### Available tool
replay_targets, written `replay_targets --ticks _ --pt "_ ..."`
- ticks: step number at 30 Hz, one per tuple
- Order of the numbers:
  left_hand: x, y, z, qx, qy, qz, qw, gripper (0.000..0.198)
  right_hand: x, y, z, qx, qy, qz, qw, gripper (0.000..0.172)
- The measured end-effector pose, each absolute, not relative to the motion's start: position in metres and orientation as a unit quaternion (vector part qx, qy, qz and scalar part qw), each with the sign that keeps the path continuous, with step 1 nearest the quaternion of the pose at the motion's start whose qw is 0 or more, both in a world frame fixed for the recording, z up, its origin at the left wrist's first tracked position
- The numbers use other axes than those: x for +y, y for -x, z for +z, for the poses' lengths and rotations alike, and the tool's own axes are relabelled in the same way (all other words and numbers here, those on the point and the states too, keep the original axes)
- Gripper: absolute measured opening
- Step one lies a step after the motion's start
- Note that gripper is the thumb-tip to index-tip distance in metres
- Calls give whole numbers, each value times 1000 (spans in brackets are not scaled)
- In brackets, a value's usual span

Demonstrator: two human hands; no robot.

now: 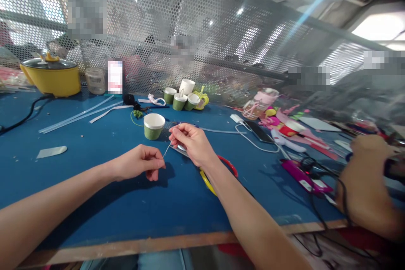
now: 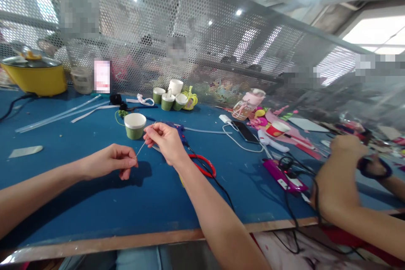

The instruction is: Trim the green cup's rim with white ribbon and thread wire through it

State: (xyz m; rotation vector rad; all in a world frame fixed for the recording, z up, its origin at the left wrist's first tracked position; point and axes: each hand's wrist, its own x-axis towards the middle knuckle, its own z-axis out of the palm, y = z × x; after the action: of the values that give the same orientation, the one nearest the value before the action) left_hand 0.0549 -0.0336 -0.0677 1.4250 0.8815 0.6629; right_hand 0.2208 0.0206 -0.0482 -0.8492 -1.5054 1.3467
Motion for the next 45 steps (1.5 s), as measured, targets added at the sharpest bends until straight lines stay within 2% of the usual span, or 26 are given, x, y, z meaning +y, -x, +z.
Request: replay_targets --ticks 5,12,19,25,27,31,37,45 --pt "-34 -55 -67 381 -607 296 632 27 18 -217 -49 -602 362 521 485 17" --pt "-33 -54 -68 381 -603 296 635 25 19 -218 -50 -595 350 552 468 19" --pt "-33 -51 -67 370 -598 292 649 24 18 -217 -50 -581 355 539 496 18" --pt "-30 -51 -70 382 -602 317 625 25 10 -215 -49 -665 360 540 370 20" --pt "-29 -51 -70 388 -604 325 616 26 7 -214 -50 -684 361 527 352 18" --pt "-29 -51 -69 389 -601 330 615 28 5 -212 -50 -688 369 508 363 15" --pt "-25 -45 -67 349 -534 325 698 36 5 -210 -46 -661 348 533 397 18" --pt "-25 -47 -68 373 -532 365 667 34 2 -208 -48 -671 336 531 394 20"
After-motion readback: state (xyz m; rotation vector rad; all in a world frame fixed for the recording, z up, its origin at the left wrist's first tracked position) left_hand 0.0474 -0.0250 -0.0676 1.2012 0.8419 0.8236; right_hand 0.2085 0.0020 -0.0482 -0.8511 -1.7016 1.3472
